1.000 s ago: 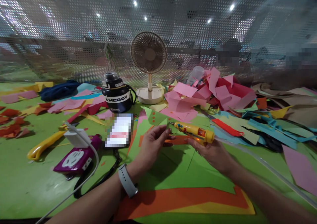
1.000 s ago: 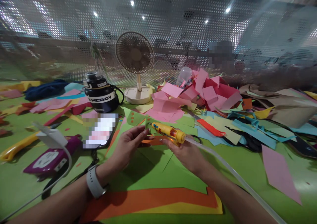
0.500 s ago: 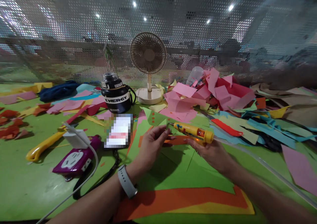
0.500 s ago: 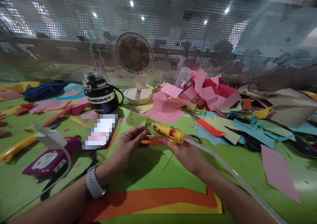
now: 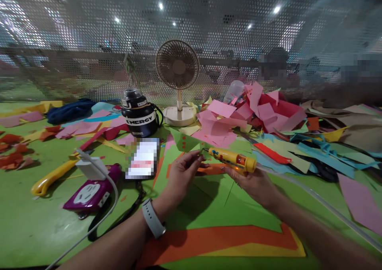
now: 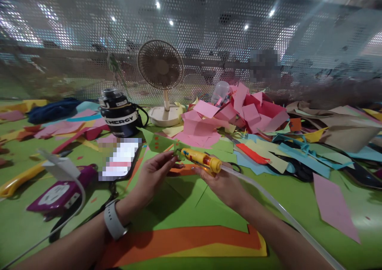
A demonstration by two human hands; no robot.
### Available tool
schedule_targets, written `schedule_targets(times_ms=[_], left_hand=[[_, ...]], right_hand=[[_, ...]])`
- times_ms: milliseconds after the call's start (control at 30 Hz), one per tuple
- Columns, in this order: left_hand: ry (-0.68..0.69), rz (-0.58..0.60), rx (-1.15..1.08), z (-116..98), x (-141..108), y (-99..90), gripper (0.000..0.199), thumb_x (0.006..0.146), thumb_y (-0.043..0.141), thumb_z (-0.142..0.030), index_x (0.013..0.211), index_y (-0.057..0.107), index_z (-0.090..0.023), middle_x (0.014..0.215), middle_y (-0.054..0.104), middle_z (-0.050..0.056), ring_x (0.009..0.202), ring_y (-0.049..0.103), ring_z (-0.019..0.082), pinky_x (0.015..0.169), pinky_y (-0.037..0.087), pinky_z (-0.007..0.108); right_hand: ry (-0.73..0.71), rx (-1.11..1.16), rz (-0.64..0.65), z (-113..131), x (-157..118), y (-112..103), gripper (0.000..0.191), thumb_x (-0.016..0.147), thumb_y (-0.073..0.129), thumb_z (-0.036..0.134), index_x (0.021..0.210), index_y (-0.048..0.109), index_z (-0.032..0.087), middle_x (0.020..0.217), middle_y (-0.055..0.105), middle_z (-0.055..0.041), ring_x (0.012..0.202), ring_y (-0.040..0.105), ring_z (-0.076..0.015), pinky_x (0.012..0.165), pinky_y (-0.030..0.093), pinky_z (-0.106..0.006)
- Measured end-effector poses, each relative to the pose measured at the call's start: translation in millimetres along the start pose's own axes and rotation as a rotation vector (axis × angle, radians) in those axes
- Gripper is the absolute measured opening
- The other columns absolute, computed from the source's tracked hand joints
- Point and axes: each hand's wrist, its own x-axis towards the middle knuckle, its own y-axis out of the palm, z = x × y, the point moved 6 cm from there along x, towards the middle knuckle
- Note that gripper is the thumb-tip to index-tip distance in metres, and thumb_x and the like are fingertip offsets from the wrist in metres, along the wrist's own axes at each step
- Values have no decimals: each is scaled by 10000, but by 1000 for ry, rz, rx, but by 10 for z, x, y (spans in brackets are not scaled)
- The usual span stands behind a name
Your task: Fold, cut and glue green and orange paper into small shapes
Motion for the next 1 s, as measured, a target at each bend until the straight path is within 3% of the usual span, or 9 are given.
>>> schedule_targets(times_ms=[67, 167, 267, 333, 433, 533, 667, 800, 1000], left_hand=[[21, -8, 41, -24, -2, -6, 210, 662, 768, -248, 840, 702, -159, 738, 714, 7, 646, 719, 172, 553, 590, 256], [38, -8, 92, -51, -3, -13, 208, 679, 760, -265, 846, 702, -156, 776, 724, 20, 662, 723, 177, 556, 592, 256], [29, 17, 80, -52, 5, -15, 251, 692, 770, -316, 867, 689, -156, 797, 731, 27, 681, 725, 180, 585, 599, 267], [0, 20, 67, -40, 14, -31, 289, 685, 784, -351, 867, 679, -152, 800, 728, 29, 704, 728, 185, 609, 602, 272], [-46, -11, 61, -29, 22, -74, 341, 659, 808, -380, 864, 665, -150, 773, 715, 19, 720, 729, 191, 615, 598, 269], [-57, -27, 69, -44, 18, -88, 369, 642, 816, -397, 872, 670, -148, 773, 715, 23, 734, 729, 197, 613, 595, 267], [-15, -43, 88, -74, 8, -83, 335, 655, 802, -383, 873, 691, -154, 795, 722, 25, 745, 725, 192, 611, 594, 260], [-10, -50, 82, -69, 10, -78, 307, 641, 809, -345, 850, 686, -158, 785, 717, 16, 730, 724, 192, 621, 602, 278], [-26, -58, 104, -48, 18, -94, 347, 623, 819, -352, 867, 681, -148, 781, 726, 30, 718, 727, 196, 608, 591, 268]], right_hand=[[2, -10, 10, -16, -3, -1, 290, 873, 602, 462, 1086, 683, 283, 1096, 727, -34, 1050, 673, -258, 967, 527, -434], [36, -81, 9, -62, -27, -21, 265, 879, 584, 484, 980, 668, 255, 913, 718, -35, 845, 688, -235, 753, 579, -373], [14, -278, 21, -9, -57, -56, 273, 875, 583, 502, 825, 582, 234, 717, 632, -3, 608, 591, -179, 537, 488, -302], [-40, -409, 32, 93, -66, -94, 286, 881, 578, 492, 774, 527, 232, 684, 601, 10, 570, 550, -158, 515, 435, -280], [-99, -489, -17, 233, -64, -249, 221, 899, 545, 432, 811, 527, 230, 747, 632, -6, 625, 588, -163, 558, 440, -272], [-109, -528, -53, 225, -88, -481, 162, 867, 525, 346, 957, 565, 217, 883, 676, -53, 746, 642, -202, 644, 489, -302], [-28, -586, 76, -35, -257, -779, 390, 784, 545, 308, 1156, 595, 200, 1137, 671, -117, 987, 648, -272, 823, 514, -387], [122, -622, 164, -332, -548, -1141, 440, 737, 576, 325, 1152, 649, 199, 1232, 640, -131, 1144, 592, -322, 969, 467, -461], [203, -715, -13, -526, -846, -1828, 427, 731, 563, 460, 1060, 689, 218, 1169, 665, -133, 1089, 614, -331, 978, 467, -488]])
